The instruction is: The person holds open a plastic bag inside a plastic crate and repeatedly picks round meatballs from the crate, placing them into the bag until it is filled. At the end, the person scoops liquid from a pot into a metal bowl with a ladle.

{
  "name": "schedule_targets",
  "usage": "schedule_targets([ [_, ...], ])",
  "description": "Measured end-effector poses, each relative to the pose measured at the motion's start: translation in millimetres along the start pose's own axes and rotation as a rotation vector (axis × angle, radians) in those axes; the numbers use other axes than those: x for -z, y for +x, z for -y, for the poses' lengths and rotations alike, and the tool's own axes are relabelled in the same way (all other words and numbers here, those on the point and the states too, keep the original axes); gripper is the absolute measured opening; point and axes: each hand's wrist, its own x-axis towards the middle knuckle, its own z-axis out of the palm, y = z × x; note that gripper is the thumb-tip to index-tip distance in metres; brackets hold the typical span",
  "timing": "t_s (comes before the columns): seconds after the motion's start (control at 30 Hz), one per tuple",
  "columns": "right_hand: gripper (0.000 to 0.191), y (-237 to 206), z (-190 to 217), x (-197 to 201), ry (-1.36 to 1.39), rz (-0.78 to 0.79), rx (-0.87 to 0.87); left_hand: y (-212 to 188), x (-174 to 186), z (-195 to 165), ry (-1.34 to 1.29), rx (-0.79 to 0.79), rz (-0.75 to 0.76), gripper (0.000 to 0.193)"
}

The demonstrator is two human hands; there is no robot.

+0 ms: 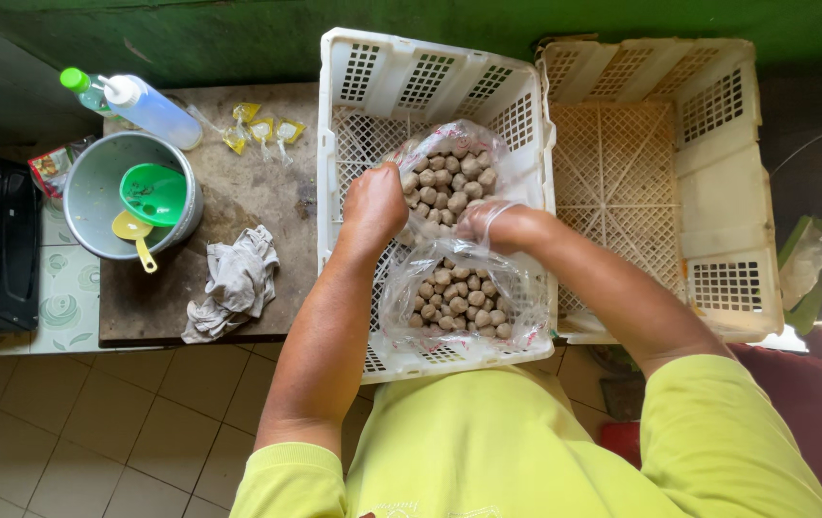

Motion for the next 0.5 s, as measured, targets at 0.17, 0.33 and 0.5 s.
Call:
schedule_targets([
  [0.17,0.015,19,4,-1,0.020,-0.294,-0.145,2,0,-1,0.006,-0.010,-0.001,0.021],
  [0.33,0.020,25,-15,36,-0.092,-0.493,-0.028,0,1,1,-0.003,0.002,0.010,0.022],
  [0.5,0.043,34,-3,43,0.006,-0.687,0.155,0,2,2,-0.021,0.011,0.002,0.023],
])
